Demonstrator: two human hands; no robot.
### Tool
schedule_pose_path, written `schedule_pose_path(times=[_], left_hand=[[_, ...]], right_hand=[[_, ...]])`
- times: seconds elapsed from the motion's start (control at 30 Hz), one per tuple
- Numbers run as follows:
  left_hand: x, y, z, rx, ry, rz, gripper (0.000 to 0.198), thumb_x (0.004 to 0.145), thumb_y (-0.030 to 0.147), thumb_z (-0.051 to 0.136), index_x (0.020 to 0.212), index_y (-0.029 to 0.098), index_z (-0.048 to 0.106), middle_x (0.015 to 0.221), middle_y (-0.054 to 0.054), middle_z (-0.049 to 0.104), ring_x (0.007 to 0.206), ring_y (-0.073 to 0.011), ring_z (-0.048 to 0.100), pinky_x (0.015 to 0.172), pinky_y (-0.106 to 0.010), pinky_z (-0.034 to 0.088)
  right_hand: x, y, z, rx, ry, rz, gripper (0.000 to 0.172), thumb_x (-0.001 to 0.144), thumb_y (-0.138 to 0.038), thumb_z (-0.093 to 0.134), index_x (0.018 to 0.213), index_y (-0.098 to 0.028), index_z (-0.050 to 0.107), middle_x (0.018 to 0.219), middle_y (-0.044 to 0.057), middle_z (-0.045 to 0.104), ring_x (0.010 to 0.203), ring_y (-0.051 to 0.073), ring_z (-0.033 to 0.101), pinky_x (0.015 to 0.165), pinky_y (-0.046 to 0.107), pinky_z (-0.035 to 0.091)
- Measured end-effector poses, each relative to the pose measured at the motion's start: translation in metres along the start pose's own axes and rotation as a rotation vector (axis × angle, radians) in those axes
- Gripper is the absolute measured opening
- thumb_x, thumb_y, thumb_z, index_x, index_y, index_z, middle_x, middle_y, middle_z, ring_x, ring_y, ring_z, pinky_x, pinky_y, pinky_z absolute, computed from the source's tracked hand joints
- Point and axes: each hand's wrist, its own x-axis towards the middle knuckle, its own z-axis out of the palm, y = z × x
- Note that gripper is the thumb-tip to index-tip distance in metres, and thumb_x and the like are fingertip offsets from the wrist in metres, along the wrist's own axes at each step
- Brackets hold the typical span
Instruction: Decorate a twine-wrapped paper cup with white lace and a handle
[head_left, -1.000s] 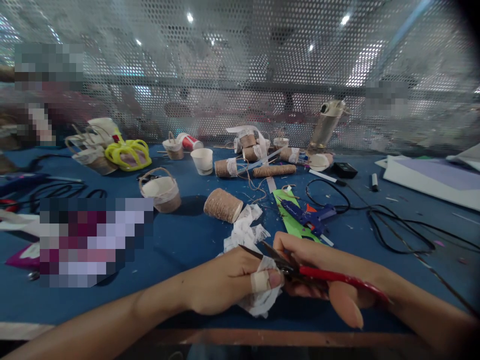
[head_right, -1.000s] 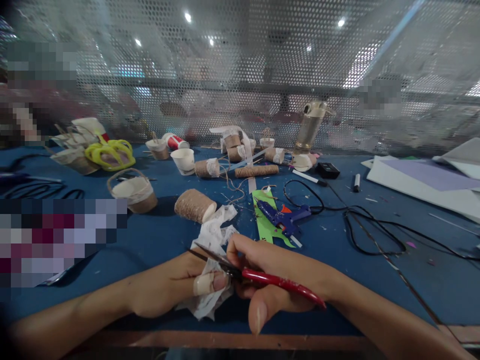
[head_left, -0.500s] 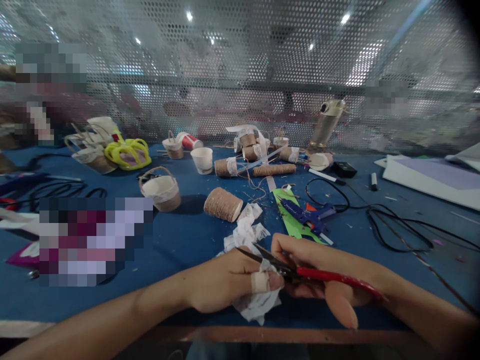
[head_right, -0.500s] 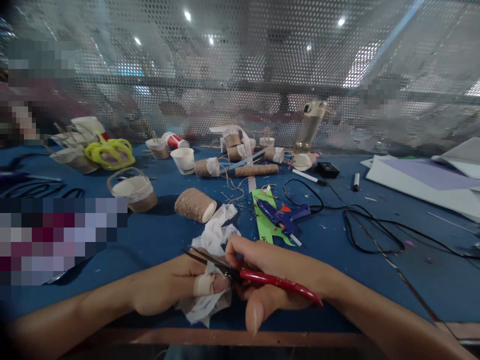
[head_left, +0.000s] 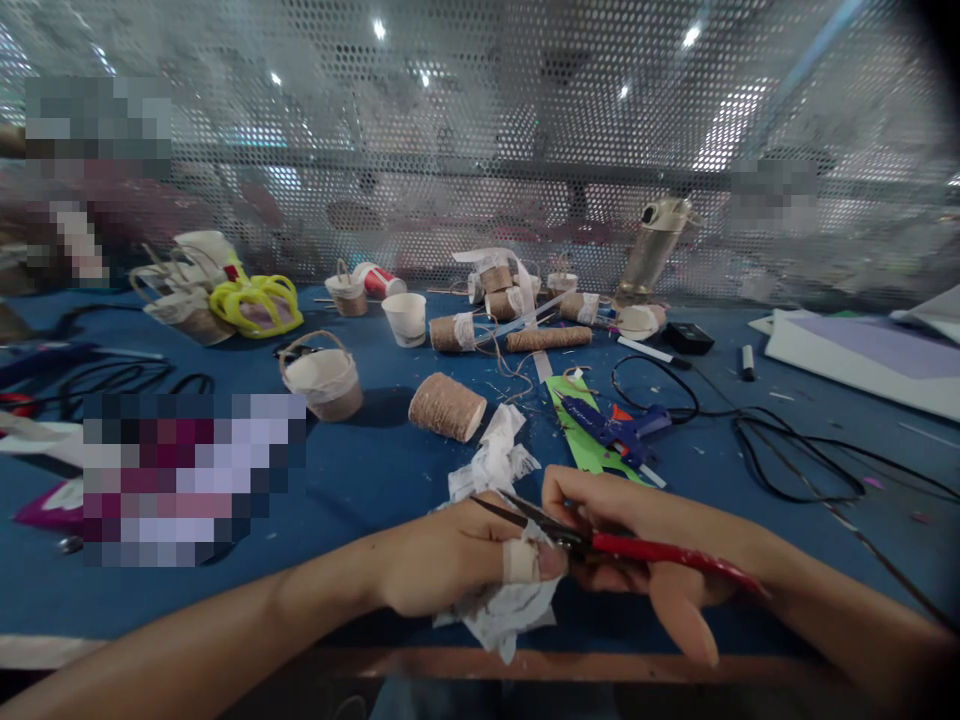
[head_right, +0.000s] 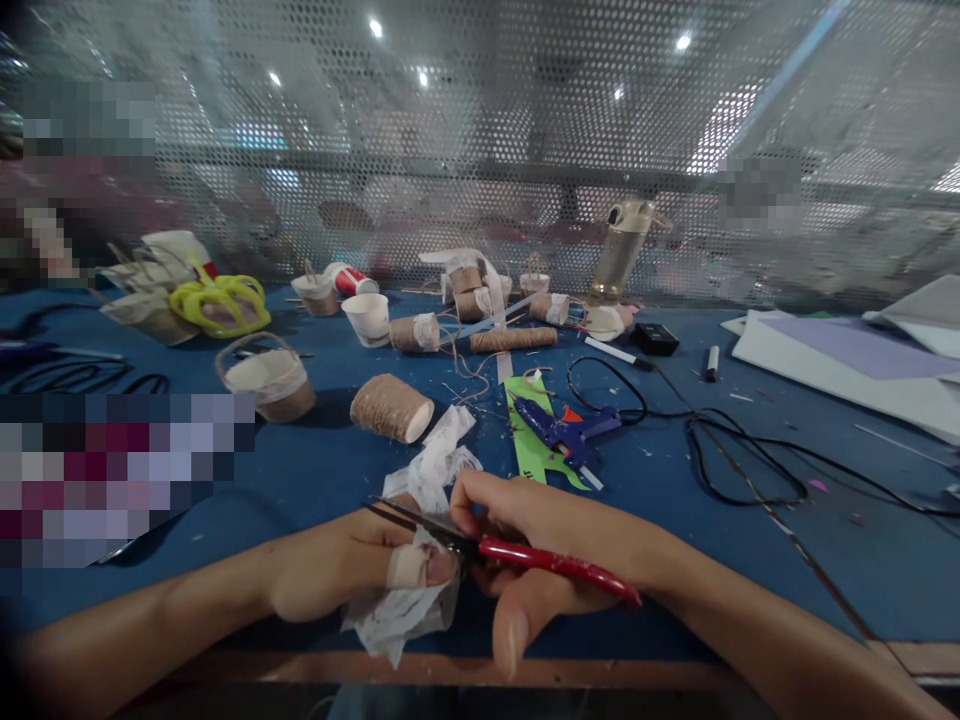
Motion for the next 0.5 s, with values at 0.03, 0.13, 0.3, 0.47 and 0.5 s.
schedule_pose_path(times=[0.03,0.13,0.3,0.47,0.5], left_hand=[[-0.0001,-0.0002,0.0002,-0.014,0.005,-0.016,0.063,0.083,0.076,0.060,0.066,0.016,0.050,0.058,0.004,0.043,0.049,-0.0085,0.035,0.045,-0.022,0.028],[-0.0006,-0.0006,0.0014,-0.065,0.025,-0.063,0.065,0.078,0.078,0.064,0.065,0.016,0.049,0.058,0.004,0.043,0.050,-0.0086,0.036,0.047,-0.022,0.031],[-0.0016,0.0041,0.0037,-0.098,0.028,-0.093,0.064,0.075,0.078,0.066,0.068,0.016,0.051,0.060,0.004,0.043,0.052,-0.0085,0.035,0.048,-0.022,0.029],[-0.0020,0.0067,0.0019,-0.079,-0.004,-0.047,0.057,0.083,0.071,0.063,0.071,0.016,0.052,0.062,0.004,0.040,0.054,-0.0087,0.031,0.048,-0.022,0.026],[-0.0018,0.0058,0.0007,-0.071,-0.012,-0.042,0.057,0.084,0.069,0.062,0.069,0.016,0.049,0.061,0.004,0.040,0.053,-0.0088,0.032,0.049,-0.023,0.026]], right_hand=[[0.0005,0.0001,-0.0013,0.019,-0.016,-0.011,0.071,0.061,-0.064,0.087,0.096,-0.021,0.042,0.074,-0.008,0.053,0.059,0.005,0.037,0.048,0.015,0.030],[0.0020,-0.0007,-0.0035,0.062,-0.043,0.001,0.076,0.055,-0.059,0.093,0.099,-0.021,0.044,0.075,-0.008,0.055,0.059,0.005,0.037,0.049,0.014,0.031],[0.0020,-0.0014,-0.0010,0.029,-0.002,0.007,0.082,0.045,-0.066,0.092,0.094,-0.021,0.044,0.075,-0.008,0.054,0.060,0.006,0.038,0.047,0.013,0.030],[0.0008,-0.0096,0.0044,0.013,0.092,0.025,0.075,0.057,-0.075,0.081,0.091,-0.021,0.043,0.070,-0.007,0.052,0.056,0.005,0.034,0.043,0.014,0.023],[0.0009,-0.0099,0.0045,0.014,0.077,0.034,0.075,0.056,-0.072,0.085,0.092,-0.021,0.044,0.072,-0.007,0.053,0.056,0.005,0.034,0.043,0.014,0.023]])
